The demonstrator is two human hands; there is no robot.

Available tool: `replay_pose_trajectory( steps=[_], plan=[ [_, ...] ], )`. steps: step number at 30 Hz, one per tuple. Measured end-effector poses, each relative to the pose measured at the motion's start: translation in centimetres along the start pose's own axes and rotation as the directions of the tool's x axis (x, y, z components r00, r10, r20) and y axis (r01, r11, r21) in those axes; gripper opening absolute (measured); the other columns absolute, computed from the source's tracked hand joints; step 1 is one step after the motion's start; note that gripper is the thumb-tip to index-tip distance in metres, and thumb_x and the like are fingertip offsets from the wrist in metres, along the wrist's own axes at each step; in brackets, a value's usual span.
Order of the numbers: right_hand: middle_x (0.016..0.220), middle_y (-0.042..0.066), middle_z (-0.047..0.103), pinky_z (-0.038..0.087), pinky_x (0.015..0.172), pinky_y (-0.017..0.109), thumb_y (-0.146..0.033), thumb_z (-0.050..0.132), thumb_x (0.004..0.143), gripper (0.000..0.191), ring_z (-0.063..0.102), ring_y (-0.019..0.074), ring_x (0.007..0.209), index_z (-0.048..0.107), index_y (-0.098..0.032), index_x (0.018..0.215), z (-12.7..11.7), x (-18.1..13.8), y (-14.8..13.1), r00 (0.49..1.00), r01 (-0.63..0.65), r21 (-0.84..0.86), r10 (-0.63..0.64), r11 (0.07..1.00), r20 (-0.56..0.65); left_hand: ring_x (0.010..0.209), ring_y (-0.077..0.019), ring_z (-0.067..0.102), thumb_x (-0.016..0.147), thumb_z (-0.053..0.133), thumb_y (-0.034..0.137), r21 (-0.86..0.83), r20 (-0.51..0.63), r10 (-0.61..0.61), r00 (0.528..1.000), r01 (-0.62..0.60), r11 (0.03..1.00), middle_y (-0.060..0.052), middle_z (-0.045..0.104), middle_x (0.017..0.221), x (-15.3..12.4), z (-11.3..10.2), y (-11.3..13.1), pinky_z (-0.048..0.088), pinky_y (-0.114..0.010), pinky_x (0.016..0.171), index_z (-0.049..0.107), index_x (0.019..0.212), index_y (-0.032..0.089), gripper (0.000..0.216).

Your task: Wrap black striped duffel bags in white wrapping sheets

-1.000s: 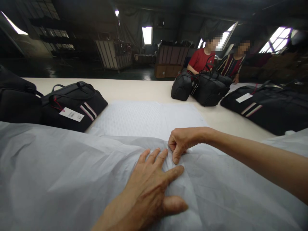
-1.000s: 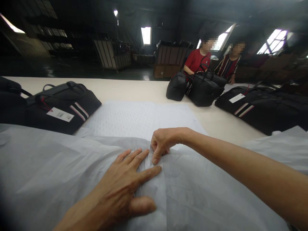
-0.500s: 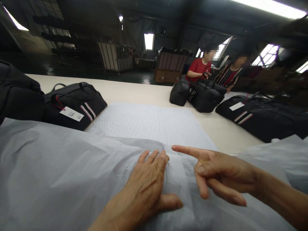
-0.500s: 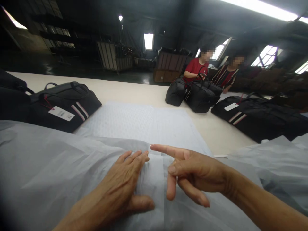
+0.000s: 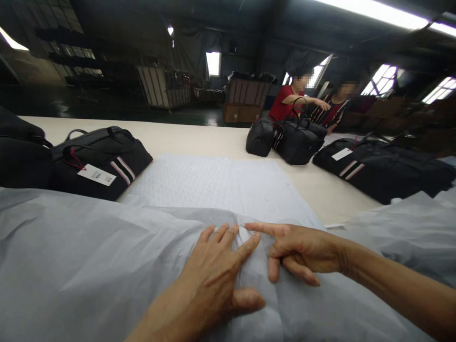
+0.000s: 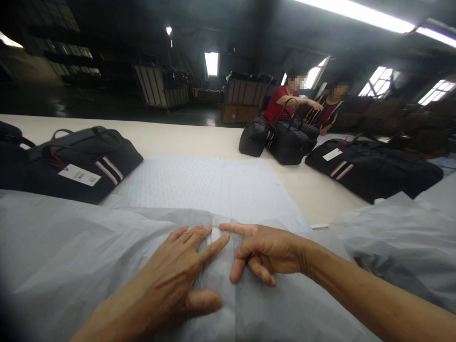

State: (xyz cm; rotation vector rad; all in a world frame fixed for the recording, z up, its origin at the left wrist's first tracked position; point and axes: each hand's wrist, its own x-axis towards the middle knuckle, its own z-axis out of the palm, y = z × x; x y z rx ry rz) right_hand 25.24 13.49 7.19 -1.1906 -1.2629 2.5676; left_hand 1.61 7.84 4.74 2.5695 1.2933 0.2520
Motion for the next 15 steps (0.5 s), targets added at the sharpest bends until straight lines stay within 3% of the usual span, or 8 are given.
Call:
replay_pose_trajectory(
  steps=[7,11,13,15],
  plan=[
    [0.090,0.007,0.075,0.045,0.037,0.017,-0.013,0.050,0.073,0.100,0.055,0.0098,0.038,-0.005,-0.020,0.156,0.2,0.1,-0.3,0.999,-0.043,-0.068,0.040,0.997,-0.036,0.101,-0.0334,0.059,0.069,0.075,0.065,0.061,0.073,0.020,0.997,-0.024,0.998,-0.009,0.059,0.110,1.1,-2.0,0.8,0.050,-0.049,0.087,0.058,0.126,0.031,0.068],
    [0.082,0.003,0.074,0.038,0.037,0.017,-0.015,0.049,0.071,0.098,0.046,0.0087,0.035,0.003,-0.022,0.157,0.1,0.4,-1.7,0.990,-0.120,-0.317,0.090,0.941,-0.107,0.095,-0.0325,0.061,0.070,0.075,0.063,0.092,0.085,0.025,0.996,-0.033,0.995,-0.009,0.059,0.106,1.5,-2.5,0.9,0.051,-0.047,0.083,0.063,0.116,0.029,0.059],
    [0.069,-0.001,0.071,0.035,0.039,0.018,-0.015,0.049,0.071,0.090,0.044,0.0089,0.036,0.020,-0.026,0.155,0.3,0.4,-2.8,0.976,-0.189,-0.594,0.081,0.782,-0.204,0.094,-0.0323,0.061,0.070,0.075,0.064,0.101,0.101,0.032,0.994,-0.043,0.994,-0.010,0.059,0.106,1.6,-2.7,1.0,0.052,-0.047,0.083,0.064,0.115,0.029,0.058],
    [0.063,-0.002,0.067,0.038,0.048,0.020,-0.014,0.049,0.074,0.074,0.051,0.0107,0.044,0.043,-0.030,0.146,0.6,0.5,-3.8,0.962,-0.195,-0.875,-0.086,0.443,-0.259,0.093,-0.0323,0.062,0.070,0.075,0.064,0.107,0.117,0.033,0.993,-0.046,0.993,-0.011,0.059,0.106,1.7,-2.9,1.1,0.052,-0.046,0.082,0.064,0.116,0.028,0.060]
  ],
)
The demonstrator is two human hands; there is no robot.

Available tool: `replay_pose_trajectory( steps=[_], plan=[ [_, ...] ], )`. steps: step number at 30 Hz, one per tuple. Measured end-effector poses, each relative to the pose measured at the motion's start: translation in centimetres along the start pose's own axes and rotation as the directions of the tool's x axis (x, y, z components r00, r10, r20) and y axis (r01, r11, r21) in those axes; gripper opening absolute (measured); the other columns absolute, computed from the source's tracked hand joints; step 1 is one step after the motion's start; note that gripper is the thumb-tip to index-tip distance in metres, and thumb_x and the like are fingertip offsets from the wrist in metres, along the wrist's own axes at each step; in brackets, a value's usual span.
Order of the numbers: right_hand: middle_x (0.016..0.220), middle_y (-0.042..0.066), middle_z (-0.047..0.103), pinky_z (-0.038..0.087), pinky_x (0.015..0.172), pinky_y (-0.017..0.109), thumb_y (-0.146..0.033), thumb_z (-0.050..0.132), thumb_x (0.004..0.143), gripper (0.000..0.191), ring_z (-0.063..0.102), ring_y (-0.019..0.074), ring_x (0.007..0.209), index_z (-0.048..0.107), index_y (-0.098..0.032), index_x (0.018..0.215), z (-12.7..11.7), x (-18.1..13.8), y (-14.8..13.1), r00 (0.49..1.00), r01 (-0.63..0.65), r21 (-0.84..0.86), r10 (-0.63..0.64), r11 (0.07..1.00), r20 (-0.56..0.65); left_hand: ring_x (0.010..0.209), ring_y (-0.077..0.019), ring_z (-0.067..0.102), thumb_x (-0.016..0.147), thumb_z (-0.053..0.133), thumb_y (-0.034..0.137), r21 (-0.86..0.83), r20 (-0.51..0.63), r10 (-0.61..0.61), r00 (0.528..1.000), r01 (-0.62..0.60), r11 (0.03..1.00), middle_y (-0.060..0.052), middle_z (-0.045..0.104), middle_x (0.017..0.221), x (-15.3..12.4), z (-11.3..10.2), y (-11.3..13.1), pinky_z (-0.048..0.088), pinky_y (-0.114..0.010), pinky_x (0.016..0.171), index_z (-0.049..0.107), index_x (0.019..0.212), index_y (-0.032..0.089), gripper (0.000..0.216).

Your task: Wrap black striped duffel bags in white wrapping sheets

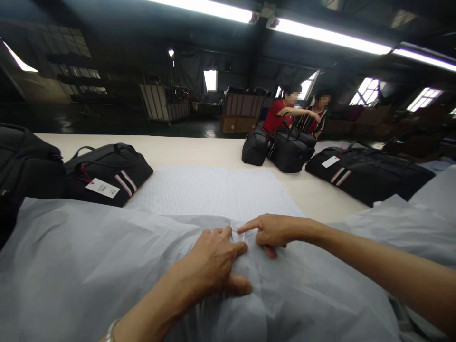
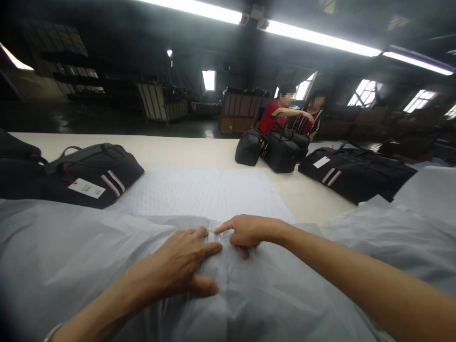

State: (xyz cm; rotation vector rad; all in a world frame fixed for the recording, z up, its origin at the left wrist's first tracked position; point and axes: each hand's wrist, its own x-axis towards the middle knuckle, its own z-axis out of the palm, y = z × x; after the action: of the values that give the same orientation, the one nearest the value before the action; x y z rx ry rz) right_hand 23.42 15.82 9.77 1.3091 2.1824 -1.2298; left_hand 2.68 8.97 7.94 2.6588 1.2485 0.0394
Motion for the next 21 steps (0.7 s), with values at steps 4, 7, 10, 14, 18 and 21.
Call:
replay_pose_trajectory(
  steps=[4,7,10,14,18,21],
  plan=[
    [0.079,0.006,0.070,0.041,0.060,0.029,-0.012,0.043,0.087,0.051,0.062,0.0189,0.065,0.057,-0.029,0.133,-0.9,0.5,0.1,0.903,0.184,-0.783,-0.417,0.595,-0.104,0.091,-0.0324,0.062,0.069,0.076,0.062,0.012,0.001,-0.005,1.000,0.005,1.000,-0.010,0.060,0.104,-0.2,-0.2,0.2,0.053,-0.047,0.081,0.065,0.116,0.030,0.059],
    [0.091,0.012,0.069,0.044,0.069,0.037,-0.008,0.036,0.093,0.051,0.063,0.0240,0.075,0.048,-0.020,0.141,-2.1,1.5,2.0,0.842,0.183,-0.935,-0.540,0.305,-0.011,0.090,-0.0324,0.062,0.068,0.078,0.061,0.022,-0.018,-0.009,1.000,0.010,1.000,-0.010,0.060,0.104,-0.6,0.0,0.4,0.053,-0.047,0.079,0.065,0.116,0.031,0.059],
    [0.115,0.019,0.065,0.041,0.092,0.049,-0.010,0.041,0.093,0.045,0.062,0.0293,0.100,0.052,-0.014,0.136,-3.9,2.3,3.9,0.814,-0.024,-0.904,-0.516,0.428,-0.266,0.090,-0.0320,0.061,0.067,0.077,0.064,0.028,-0.030,-0.004,1.000,0.005,1.000,-0.011,0.060,0.105,-0.8,0.1,0.6,0.053,-0.046,0.080,0.065,0.116,0.031,0.060],
    [0.156,0.020,0.029,0.029,0.113,0.050,-0.046,0.055,0.093,0.076,0.036,0.0333,0.138,0.024,-0.013,0.154,-4.4,2.6,3.8,0.770,-0.013,-0.404,-0.248,0.915,-0.587,0.092,-0.0324,0.061,0.068,0.076,0.065,0.022,-0.012,-0.001,1.000,0.001,1.000,-0.011,0.060,0.107,-0.6,0.1,0.4,0.052,-0.046,0.081,0.064,0.118,0.030,0.062],
    [0.160,0.017,0.017,0.022,0.119,0.041,-0.070,0.065,0.075,0.112,0.023,0.0303,0.146,0.014,-0.011,0.156,-2.0,3.7,2.7,0.955,0.200,0.001,-0.195,0.980,-0.224,0.096,-0.0332,0.061,0.070,0.073,0.068,0.002,-0.028,-0.004,1.000,0.004,1.000,-0.011,0.061,0.108,-0.7,0.3,0.0,0.052,-0.049,0.084,0.062,0.121,0.031,0.064],
    [0.157,0.023,0.023,0.030,0.116,0.042,-0.073,0.065,0.071,0.121,0.030,0.0333,0.143,0.009,-0.007,0.156,-0.6,5.3,3.4,0.986,0.112,0.180,-0.087,0.977,-0.140,0.098,-0.0344,0.061,0.075,0.060,0.077,-0.053,-0.026,0.051,0.998,-0.052,0.997,-0.013,0.061,0.110,-0.8,0.3,-0.3,0.052,-0.049,0.082,0.062,0.121,0.031,0.066]
  ],
)
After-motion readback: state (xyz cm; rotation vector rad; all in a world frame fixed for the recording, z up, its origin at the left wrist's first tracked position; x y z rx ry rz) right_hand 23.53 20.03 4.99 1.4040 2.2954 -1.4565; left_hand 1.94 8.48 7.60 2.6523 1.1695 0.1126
